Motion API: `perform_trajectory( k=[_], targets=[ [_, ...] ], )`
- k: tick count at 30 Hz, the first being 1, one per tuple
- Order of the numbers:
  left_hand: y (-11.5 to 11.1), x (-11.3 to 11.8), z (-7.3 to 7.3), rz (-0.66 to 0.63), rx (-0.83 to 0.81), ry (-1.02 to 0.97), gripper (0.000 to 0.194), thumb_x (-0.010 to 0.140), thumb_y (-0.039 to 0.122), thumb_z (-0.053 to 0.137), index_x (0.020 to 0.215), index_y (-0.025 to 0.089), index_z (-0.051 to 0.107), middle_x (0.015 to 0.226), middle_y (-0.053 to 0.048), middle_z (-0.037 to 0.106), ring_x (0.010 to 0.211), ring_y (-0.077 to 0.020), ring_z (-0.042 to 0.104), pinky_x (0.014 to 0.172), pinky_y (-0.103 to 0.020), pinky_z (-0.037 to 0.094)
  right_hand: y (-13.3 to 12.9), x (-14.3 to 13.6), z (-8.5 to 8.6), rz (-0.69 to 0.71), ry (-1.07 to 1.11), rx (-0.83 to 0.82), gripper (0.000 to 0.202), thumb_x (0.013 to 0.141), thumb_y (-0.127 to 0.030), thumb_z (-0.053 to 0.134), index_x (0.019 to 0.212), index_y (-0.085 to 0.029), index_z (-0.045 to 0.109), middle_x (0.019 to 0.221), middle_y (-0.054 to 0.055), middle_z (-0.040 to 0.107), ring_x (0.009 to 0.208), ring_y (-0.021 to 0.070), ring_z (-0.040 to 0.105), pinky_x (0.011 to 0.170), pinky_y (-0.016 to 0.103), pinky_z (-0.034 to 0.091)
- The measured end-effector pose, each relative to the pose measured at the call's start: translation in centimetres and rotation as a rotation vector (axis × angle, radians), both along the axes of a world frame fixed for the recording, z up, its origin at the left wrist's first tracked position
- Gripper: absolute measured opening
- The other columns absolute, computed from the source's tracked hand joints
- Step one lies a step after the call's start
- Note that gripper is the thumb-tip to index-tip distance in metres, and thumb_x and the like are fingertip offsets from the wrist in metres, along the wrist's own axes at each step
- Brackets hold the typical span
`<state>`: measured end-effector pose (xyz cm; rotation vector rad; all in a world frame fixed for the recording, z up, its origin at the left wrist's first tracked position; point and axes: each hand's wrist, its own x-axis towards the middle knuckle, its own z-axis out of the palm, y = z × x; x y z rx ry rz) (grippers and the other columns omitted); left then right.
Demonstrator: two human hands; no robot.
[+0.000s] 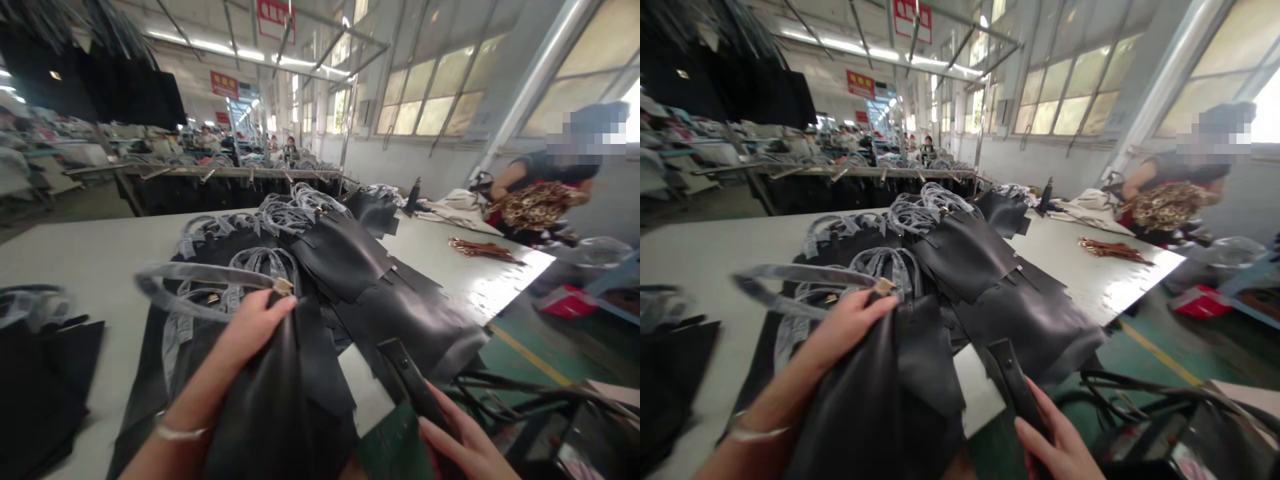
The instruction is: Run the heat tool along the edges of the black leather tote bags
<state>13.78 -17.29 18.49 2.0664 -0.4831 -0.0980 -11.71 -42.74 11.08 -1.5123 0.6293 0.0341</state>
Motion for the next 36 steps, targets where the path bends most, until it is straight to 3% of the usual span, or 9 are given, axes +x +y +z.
perform_trajectory(
  k=[4, 7, 10, 13, 16, 24, 30, 33, 36],
  targets=[
    [-4.6, -1.1, -6.9, -0.244, 0.177, 0.109, 0.039, 0.088, 0.052, 0.043, 0.085, 0.017, 0.062, 0.083, -0.006, 0.068, 0.079, -0.0223, 0.063, 0.072, -0.031, 0.046, 0.0, 0.5, 0.7, 0.025, 0.039, -0.058, 0.097, 0.07, -0.061, 0.069, 0.147, -0.02, 0.027, 0.064, -0.001, 0.061, 0.059, 0.0204, 0.057, 0.054, 0.028, 0.048],
    [-4.4, -3.7, -11.7, -0.358, 0.226, 0.082, 0.021, 0.089, 0.034, 0.047, 0.093, 0.019, 0.061, 0.103, -0.01, 0.066, 0.094, -0.023, 0.063, 0.083, -0.033, 0.047, 0.4, 1.3, 0.2, 0.055, 0.092, -0.071, 0.101, 0.068, -0.063, 0.069, 0.148, -0.019, 0.026, 0.06, -0.002, 0.059, 0.057, 0.0203, 0.056, 0.052, 0.028, 0.047],
    [-2.7, -6.5, -14.2, -0.273, 0.265, -0.1, 0.023, 0.081, 0.013, 0.052, 0.101, 0.019, 0.061, 0.132, -0.012, 0.054, 0.12, -0.0257, 0.051, 0.102, -0.04, 0.04, 1.1, 2.4, -1.0, 0.162, 0.146, -0.027, 0.099, 0.07, -0.061, 0.068, 0.149, -0.018, 0.025, 0.059, -0.004, 0.057, 0.052, 0.0172, 0.054, 0.047, 0.026, 0.044],
    [-1.4, -8.0, -14.9, -0.181, 0.382, -0.174, 0.029, 0.077, 0.012, 0.058, 0.106, 0.018, 0.062, 0.132, -0.012, 0.054, 0.125, -0.0312, 0.045, 0.108, -0.05, 0.033, 1.9, 4.0, -1.7, 0.26, 0.203, 0.022, 0.1, 0.069, -0.059, 0.067, 0.148, -0.016, 0.022, 0.063, -0.005, 0.056, 0.047, 0.0128, 0.053, 0.042, 0.022, 0.04],
    [-1.0, -8.2, -15.2, -0.194, 0.408, -0.153, 0.035, 0.078, 0.016, 0.062, 0.113, 0.02, 0.062, 0.131, -0.01, 0.057, 0.125, -0.0319, 0.045, 0.107, -0.05, 0.035, 2.5, 5.7, -1.2, 0.341, 0.306, 0.043, 0.095, 0.069, -0.054, 0.068, 0.146, -0.016, 0.027, 0.067, -0.004, 0.057, 0.046, 0.0106, 0.053, 0.041, 0.02, 0.041],
    [-1.1, -7.7, -15.2, -0.186, 0.385, -0.144, 0.036, 0.079, 0.02, 0.064, 0.114, 0.021, 0.063, 0.13, -0.01, 0.058, 0.121, -0.0316, 0.047, 0.104, -0.049, 0.04, 3.1, 9.1, 0.0, 0.475, 0.275, 0.086, 0.054, 0.084, -0.045, 0.059, 0.129, -0.017, 0.045, 0.067, -0.005, 0.057, 0.043, 0.0073, 0.053, 0.038, 0.016, 0.044],
    [-0.8, -7.8, -14.6, -0.196, 0.369, -0.129, 0.035, 0.08, 0.022, 0.064, 0.115, 0.021, 0.062, 0.131, -0.008, 0.058, 0.121, -0.0311, 0.046, 0.104, -0.047, 0.04, 1.6, 7.9, 0.1, 0.459, 0.352, 0.109, 0.055, 0.087, -0.046, 0.058, 0.132, -0.019, 0.042, 0.067, -0.004, 0.059, 0.045, 0.0086, 0.056, 0.039, 0.016, 0.046],
    [-1.0, -7.7, -14.6, -0.192, 0.363, -0.122, 0.035, 0.079, 0.022, 0.065, 0.113, 0.021, 0.063, 0.129, -0.01, 0.058, 0.119, -0.0325, 0.047, 0.1, -0.049, 0.043, 2.4, 8.8, -0.4, 0.444, 0.331, 0.092, 0.06, 0.085, -0.046, 0.059, 0.134, -0.017, 0.041, 0.066, -0.003, 0.059, 0.043, 0.0091, 0.056, 0.038, 0.017, 0.045],
    [-0.8, -7.3, -14.8, -0.196, 0.359, -0.126, 0.032, 0.078, 0.02, 0.064, 0.11, 0.023, 0.064, 0.126, -0.009, 0.06, 0.116, -0.0326, 0.049, 0.094, -0.048, 0.045, 3.9, 9.9, -1.3, 0.356, 0.193, -0.043, 0.073, 0.082, -0.046, 0.062, 0.141, -0.016, 0.034, 0.065, -0.005, 0.057, 0.043, 0.0098, 0.055, 0.039, 0.019, 0.045]
  ],
)
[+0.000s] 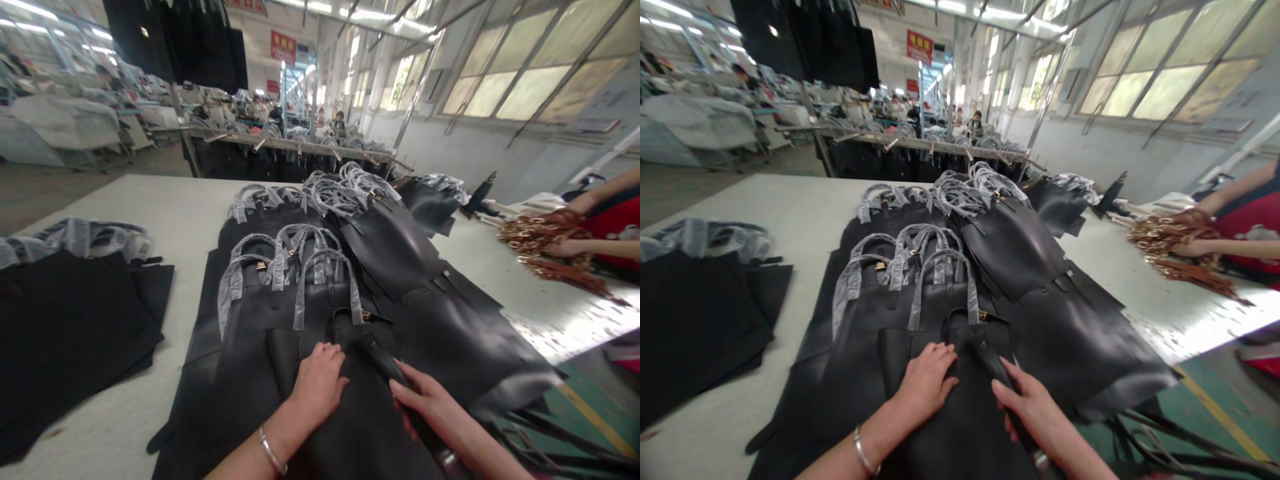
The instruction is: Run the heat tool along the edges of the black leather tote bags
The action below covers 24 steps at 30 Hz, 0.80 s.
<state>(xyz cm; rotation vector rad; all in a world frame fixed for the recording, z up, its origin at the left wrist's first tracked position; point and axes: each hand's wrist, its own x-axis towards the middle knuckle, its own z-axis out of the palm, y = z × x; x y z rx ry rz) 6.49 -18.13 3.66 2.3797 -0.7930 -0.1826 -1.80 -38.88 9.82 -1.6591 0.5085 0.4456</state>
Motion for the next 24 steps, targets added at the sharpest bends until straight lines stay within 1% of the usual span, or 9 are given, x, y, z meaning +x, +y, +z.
perform_trajectory(
  k=[3, 5, 8, 10, 12, 14, 18, 21, 24],
  targets=[
    [0.8, 1.4, 0.0, -0.053, 0.01, 0.022, 0.03, 0.081, 0.011, 0.055, 0.105, 0.025, 0.065, 0.119, -0.006, 0.063, 0.109, -0.0267, 0.054, 0.092, -0.04, 0.045, 0.5, 0.0, -0.5, -0.025, -0.116, -0.062, 0.077, 0.083, -0.048, 0.061, 0.145, -0.017, 0.029, 0.064, -0.006, 0.056, 0.044, 0.0102, 0.054, 0.042, 0.021, 0.046],
    [1.5, 2.6, 0.3, -0.019, 0.03, -0.003, 0.036, 0.079, 0.007, 0.055, 0.11, 0.023, 0.062, 0.119, -0.006, 0.062, 0.109, -0.0236, 0.054, 0.095, -0.036, 0.042, 0.2, -0.5, -0.4, 0.004, -0.12, -0.047, 0.079, 0.082, -0.05, 0.061, 0.146, -0.016, 0.028, 0.064, -0.006, 0.056, 0.044, 0.0107, 0.054, 0.042, 0.022, 0.046],
    [2.5, 4.4, 0.8, 0.163, 0.146, -0.107, 0.048, 0.073, 0.017, 0.066, 0.12, 0.017, 0.055, 0.126, -0.012, 0.054, 0.114, -0.0285, 0.049, 0.097, -0.039, 0.038, -0.3, -1.6, -0.1, 0.012, -0.113, -0.031, 0.086, 0.078, -0.053, 0.063, 0.146, -0.014, 0.027, 0.064, -0.005, 0.055, 0.043, 0.011, 0.054, 0.04, 0.022, 0.046],
    [2.7, 5.3, 0.8, 0.196, 0.23, -0.1, 0.046, 0.069, 0.028, 0.071, 0.111, 0.014, 0.058, 0.12, -0.013, 0.054, 0.11, -0.0314, 0.05, 0.091, -0.041, 0.039, -0.3, -2.0, -0.1, -0.002, -0.119, -0.008, 0.09, 0.076, -0.055, 0.065, 0.146, -0.013, 0.027, 0.064, -0.005, 0.056, 0.042, 0.0101, 0.053, 0.038, 0.021, 0.044],
    [2.7, 6.1, 0.7, 0.142, 0.26, -0.047, 0.034, 0.068, 0.032, 0.072, 0.095, 0.015, 0.061, 0.109, -0.011, 0.058, 0.102, -0.0297, 0.053, 0.083, -0.037, 0.04, 0.0, -2.1, -0.3, -0.031, -0.168, 0.032, 0.091, 0.073, -0.057, 0.067, 0.144, -0.012, 0.031, 0.063, -0.004, 0.057, 0.04, 0.0082, 0.05, 0.038, 0.019, 0.041],
    [2.5, 6.8, 0.7, 0.093, 0.259, -0.016, 0.025, 0.068, 0.031, 0.07, 0.085, 0.016, 0.059, 0.1, -0.009, 0.061, 0.097, -0.0279, 0.055, 0.079, -0.035, 0.039, 0.3, -2.0, -0.5, -0.057, -0.244, 0.05, 0.092, 0.071, -0.059, 0.068, 0.142, -0.011, 0.035, 0.062, -0.004, 0.057, 0.04, 0.0074, 0.048, 0.039, 0.019, 0.04],
    [2.2, 6.8, 1.9, 0.059, 0.198, -0.005, 0.012, 0.076, 0.026, 0.063, 0.085, 0.018, 0.058, 0.082, -0.005, 0.066, 0.086, -0.0263, 0.061, 0.081, -0.037, 0.035, 0.8, -2.4, -0.3, -0.113, -0.276, 0.012, 0.093, 0.074, -0.057, 0.068, 0.145, -0.012, 0.029, 0.064, -0.003, 0.057, 0.045, 0.0111, 0.052, 0.04, 0.022, 0.044],
    [1.8, 6.5, 2.7, 0.022, 0.159, 0.025, 0.015, 0.079, 0.023, 0.061, 0.094, 0.02, 0.061, 0.087, -0.004, 0.069, 0.089, -0.0256, 0.063, 0.084, -0.035, 0.036, 0.8, -2.4, 0.2, -0.185, -0.277, 0.013, 0.093, 0.074, -0.054, 0.069, 0.145, -0.011, 0.028, 0.068, -0.002, 0.058, 0.048, 0.0123, 0.053, 0.042, 0.025, 0.047],
    [1.6, 6.6, 2.6, -0.012, 0.157, 0.076, 0.024, 0.078, 0.02, 0.063, 0.101, 0.021, 0.063, 0.1, -0.005, 0.07, 0.101, -0.0252, 0.061, 0.087, -0.032, 0.036, 0.2, -1.9, 0.6, -0.217, -0.281, 0.023, 0.092, 0.073, -0.054, 0.071, 0.143, -0.01, 0.03, 0.068, -0.002, 0.058, 0.05, 0.0132, 0.053, 0.043, 0.027, 0.049]
  ],
)
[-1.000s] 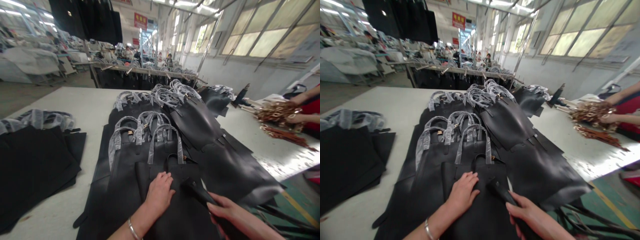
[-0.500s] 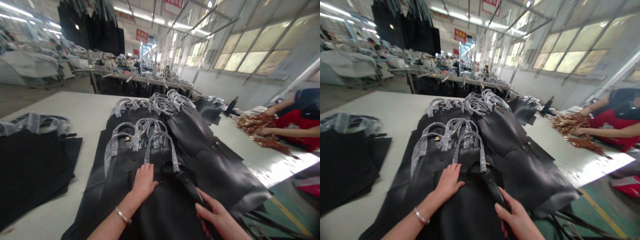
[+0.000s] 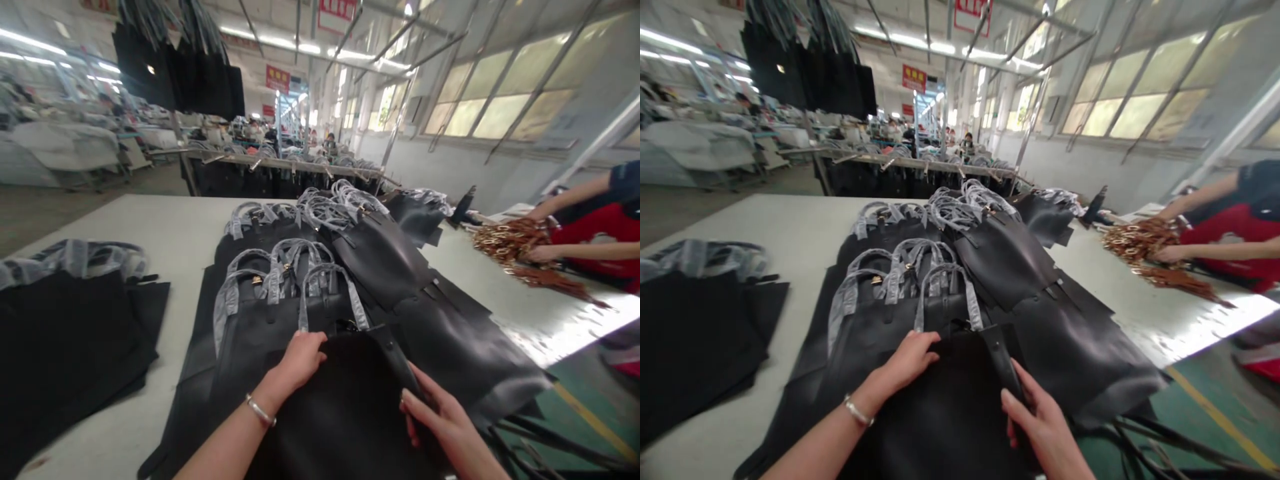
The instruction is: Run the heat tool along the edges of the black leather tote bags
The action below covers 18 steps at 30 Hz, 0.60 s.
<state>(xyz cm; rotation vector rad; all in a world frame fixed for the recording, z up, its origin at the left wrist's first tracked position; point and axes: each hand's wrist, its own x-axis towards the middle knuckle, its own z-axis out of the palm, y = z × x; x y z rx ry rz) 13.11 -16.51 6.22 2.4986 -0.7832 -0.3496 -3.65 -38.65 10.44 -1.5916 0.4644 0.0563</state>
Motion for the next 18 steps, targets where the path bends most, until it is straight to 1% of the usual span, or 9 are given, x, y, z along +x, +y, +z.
perform_trajectory(
  k=[2, 4, 6, 8, 10, 12, 15, 17, 18],
  targets=[
    [0.2, 0.2, -0.4, -0.003, -0.006, 0.031, 0.022, 0.076, 0.018, 0.065, 0.098, 0.02, 0.065, 0.1, -0.008, 0.07, 0.102, -0.0272, 0.061, 0.089, -0.034, 0.036, -0.7, 0.4, 0.3, -0.043, -0.006, -0.004, 0.09, 0.073, -0.054, 0.071, 0.142, -0.012, 0.032, 0.068, -0.002, 0.059, 0.051, 0.0137, 0.054, 0.043, 0.026, 0.049],
    [0.5, 0.4, -1.0, 0.008, -0.028, 0.059, 0.018, 0.077, 0.018, 0.064, 0.094, 0.017, 0.066, 0.098, -0.01, 0.07, 0.1, -0.0288, 0.061, 0.089, -0.036, 0.037, -1.6, 0.6, 0.6, -0.115, -0.012, -0.021, 0.087, 0.073, -0.054, 0.071, 0.141, -0.016, 0.034, 0.067, -0.003, 0.059, 0.051, 0.0134, 0.054, 0.044, 0.025, 0.049],
    [0.6, 0.7, -1.5, 0.025, -0.074, 0.088, 0.016, 0.079, 0.019, 0.061, 0.094, 0.017, 0.065, 0.099, -0.011, 0.068, 0.1, -0.0281, 0.061, 0.088, -0.036, 0.038, -2.4, 0.7, 0.8, -0.143, -0.011, -0.03, 0.086, 0.074, -0.055, 0.071, 0.142, -0.018, 0.034, 0.067, -0.004, 0.059, 0.052, 0.0132, 0.055, 0.044, 0.024, 0.049],
    [0.4, 1.0, -2.0, 0.036, -0.134, 0.124, 0.015, 0.078, 0.015, 0.059, 0.092, 0.017, 0.063, 0.098, -0.009, 0.067, 0.096, -0.0249, 0.06, 0.083, -0.032, 0.039, -2.6, 0.5, 0.8, -0.072, 0.024, -0.017, 0.087, 0.074, -0.054, 0.07, 0.143, -0.018, 0.031, 0.068, -0.004, 0.059, 0.05, 0.0127, 0.055, 0.043, 0.024, 0.049],
    [-0.1, 1.3, -2.6, 0.04, -0.197, 0.175, 0.015, 0.074, 0.009, 0.058, 0.086, 0.017, 0.06, 0.09, -0.005, 0.064, 0.088, -0.0203, 0.058, 0.075, -0.027, 0.039, -2.1, 0.2, 0.6, 0.046, 0.1, 0.022, 0.089, 0.074, -0.054, 0.069, 0.144, -0.016, 0.029, 0.068, -0.004, 0.059, 0.048, 0.012, 0.054, 0.041, 0.023, 0.047],
    [-0.6, 1.6, -3.1, 0.046, -0.254, 0.25, 0.016, 0.07, 0.005, 0.055, 0.08, 0.017, 0.055, 0.078, 0.0, 0.06, 0.076, -0.0157, 0.055, 0.065, -0.024, 0.037, -0.8, 0.0, 0.5, 0.159, 0.184, 0.064, 0.09, 0.073, -0.052, 0.069, 0.145, -0.015, 0.029, 0.068, -0.004, 0.059, 0.045, 0.0107, 0.053, 0.04, 0.022, 0.046],
    [-1.2, 1.9, -3.7, 0.057, -0.322, 0.391, 0.016, 0.07, 0.004, 0.05, 0.079, 0.017, 0.05, 0.063, 0.005, 0.05, 0.058, -0.0107, 0.046, 0.054, -0.02, 0.032, 1.7, 0.3, 0.3, 0.294, 0.244, 0.088, 0.089, 0.072, -0.05, 0.068, 0.145, -0.014, 0.031, 0.066, -0.005, 0.056, 0.043, 0.0084, 0.05, 0.038, 0.019, 0.041],
    [-1.4, 2.0, -3.8, 0.068, -0.353, 0.474, 0.017, 0.069, 0.004, 0.049, 0.078, 0.018, 0.048, 0.057, 0.008, 0.044, 0.051, -0.009, 0.039, 0.05, -0.02, 0.028, 2.9, 0.9, 0.2, 0.354, 0.249, 0.082, 0.089, 0.072, -0.048, 0.068, 0.145, -0.012, 0.032, 0.064, -0.005, 0.054, 0.043, 0.0077, 0.048, 0.038, 0.019, 0.04],
    [-1.4, 2.0, -3.8, 0.077, -0.365, 0.505, 0.017, 0.067, 0.004, 0.049, 0.077, 0.018, 0.048, 0.055, 0.008, 0.042, 0.049, -0.0085, 0.037, 0.048, -0.019, 0.027, 3.3, 1.3, 0.2, 0.363, 0.245, 0.075, 0.088, 0.072, -0.048, 0.068, 0.144, -0.012, 0.033, 0.063, -0.005, 0.053, 0.043, 0.0078, 0.048, 0.039, 0.019, 0.041]
  ],
)
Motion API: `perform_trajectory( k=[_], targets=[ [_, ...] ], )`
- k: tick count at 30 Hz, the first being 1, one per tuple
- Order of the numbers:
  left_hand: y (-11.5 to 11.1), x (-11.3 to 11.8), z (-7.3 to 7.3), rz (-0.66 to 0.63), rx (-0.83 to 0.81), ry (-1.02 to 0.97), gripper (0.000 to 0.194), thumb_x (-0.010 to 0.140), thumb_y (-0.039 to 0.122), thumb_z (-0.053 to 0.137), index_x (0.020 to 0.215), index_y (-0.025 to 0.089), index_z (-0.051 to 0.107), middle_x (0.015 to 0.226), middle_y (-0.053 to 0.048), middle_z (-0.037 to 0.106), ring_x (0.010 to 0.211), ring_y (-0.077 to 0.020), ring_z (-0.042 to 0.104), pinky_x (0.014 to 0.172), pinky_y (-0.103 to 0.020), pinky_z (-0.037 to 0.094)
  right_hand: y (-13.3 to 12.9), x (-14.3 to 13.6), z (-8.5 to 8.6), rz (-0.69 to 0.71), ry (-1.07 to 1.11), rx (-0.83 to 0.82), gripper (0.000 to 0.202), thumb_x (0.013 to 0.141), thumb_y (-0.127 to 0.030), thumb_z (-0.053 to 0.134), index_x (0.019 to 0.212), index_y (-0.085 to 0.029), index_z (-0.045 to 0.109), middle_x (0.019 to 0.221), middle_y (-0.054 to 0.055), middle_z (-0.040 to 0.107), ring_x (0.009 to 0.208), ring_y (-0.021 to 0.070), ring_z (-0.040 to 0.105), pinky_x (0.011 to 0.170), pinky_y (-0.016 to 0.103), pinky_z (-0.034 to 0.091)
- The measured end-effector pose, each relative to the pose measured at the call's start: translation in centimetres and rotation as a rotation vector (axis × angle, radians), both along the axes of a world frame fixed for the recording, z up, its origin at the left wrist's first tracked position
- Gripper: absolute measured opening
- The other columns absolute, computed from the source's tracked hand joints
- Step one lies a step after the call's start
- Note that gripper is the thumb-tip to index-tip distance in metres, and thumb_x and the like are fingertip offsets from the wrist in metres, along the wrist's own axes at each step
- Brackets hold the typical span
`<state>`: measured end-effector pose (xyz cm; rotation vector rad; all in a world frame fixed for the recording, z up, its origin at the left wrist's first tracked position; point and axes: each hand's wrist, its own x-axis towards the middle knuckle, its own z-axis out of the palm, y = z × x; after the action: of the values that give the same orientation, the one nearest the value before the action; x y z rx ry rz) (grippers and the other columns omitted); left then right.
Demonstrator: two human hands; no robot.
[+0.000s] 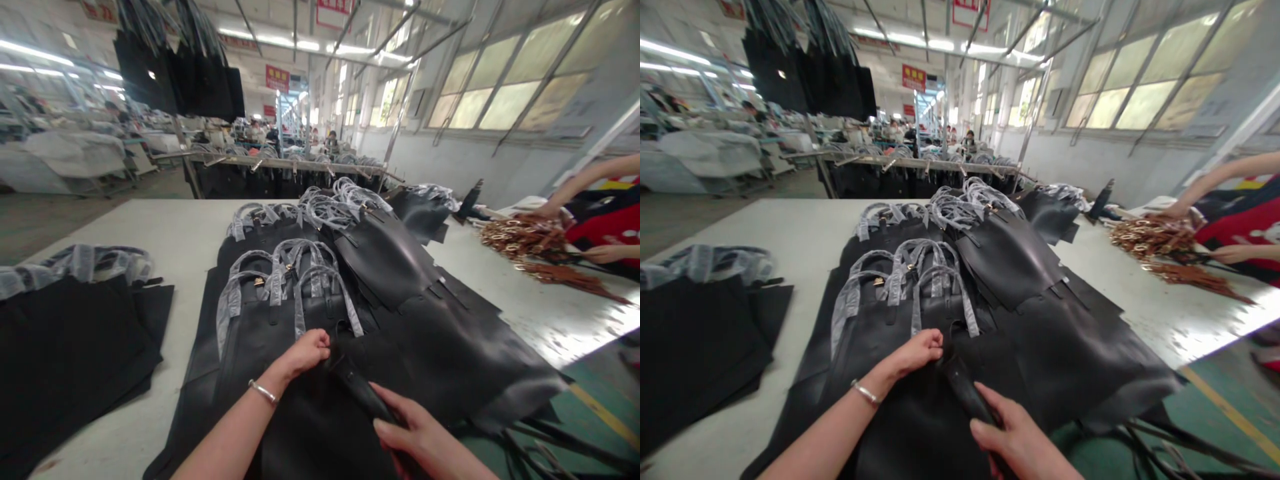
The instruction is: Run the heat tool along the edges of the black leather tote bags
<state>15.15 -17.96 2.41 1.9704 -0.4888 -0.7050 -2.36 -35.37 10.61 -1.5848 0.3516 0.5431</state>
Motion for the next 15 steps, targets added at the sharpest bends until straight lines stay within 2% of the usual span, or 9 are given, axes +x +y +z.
perform_trajectory(
  k=[6, 11, 13, 15],
  targets=[
    [0.1, 0.4, 0.4, 0.072, -0.032, 0.065, 0.012, 0.062, 0.005, 0.052, 0.065, 0.017, 0.049, 0.054, 0.007, 0.042, 0.051, -0.0087, 0.035, 0.048, -0.02, 0.025, -0.5, 1.1, -0.3, -0.08, -0.127, -0.079, 0.086, 0.076, -0.051, 0.063, 0.146, -0.016, 0.03, 0.066, -0.004, 0.056, 0.045, 0.0104, 0.051, 0.041, 0.023, 0.044],
    [-0.6, 0.2, 0.5, 0.077, -0.03, 0.06, 0.011, 0.063, 0.006, 0.052, 0.063, 0.016, 0.051, 0.051, 0.006, 0.042, 0.048, -0.0088, 0.036, 0.049, -0.02, 0.028, -0.3, 0.3, -0.4, 0.003, -0.031, -0.068, 0.088, 0.072, -0.05, 0.067, 0.145, -0.013, 0.033, 0.065, -0.004, 0.057, 0.045, 0.0102, 0.05, 0.042, 0.022, 0.042],
    [-0.5, 0.2, 0.9, 0.091, -0.021, 0.022, 0.01, 0.064, 0.006, 0.052, 0.063, 0.016, 0.053, 0.052, 0.005, 0.044, 0.05, -0.0099, 0.04, 0.051, -0.021, 0.032, 0.1, 0.5, -0.6, -0.022, -0.076, -0.103, 0.09, 0.072, -0.052, 0.066, 0.145, -0.012, 0.033, 0.061, -0.004, 0.056, 0.043, 0.0102, 0.048, 0.042, 0.023, 0.042],
    [0.6, 0.1, 1.5, 0.145, -0.021, -0.059, 0.01, 0.07, 0.008, 0.052, 0.072, 0.016, 0.058, 0.063, 0.002, 0.054, 0.06, -0.0129, 0.049, 0.06, -0.023, 0.04, 0.0, 0.7, -0.7, -0.072, -0.159, -0.154, 0.089, 0.076, -0.053, 0.063, 0.147, -0.012, 0.029, 0.057, -0.006, 0.054, 0.044, 0.0116, 0.048, 0.044, 0.024, 0.043]
  ],
)
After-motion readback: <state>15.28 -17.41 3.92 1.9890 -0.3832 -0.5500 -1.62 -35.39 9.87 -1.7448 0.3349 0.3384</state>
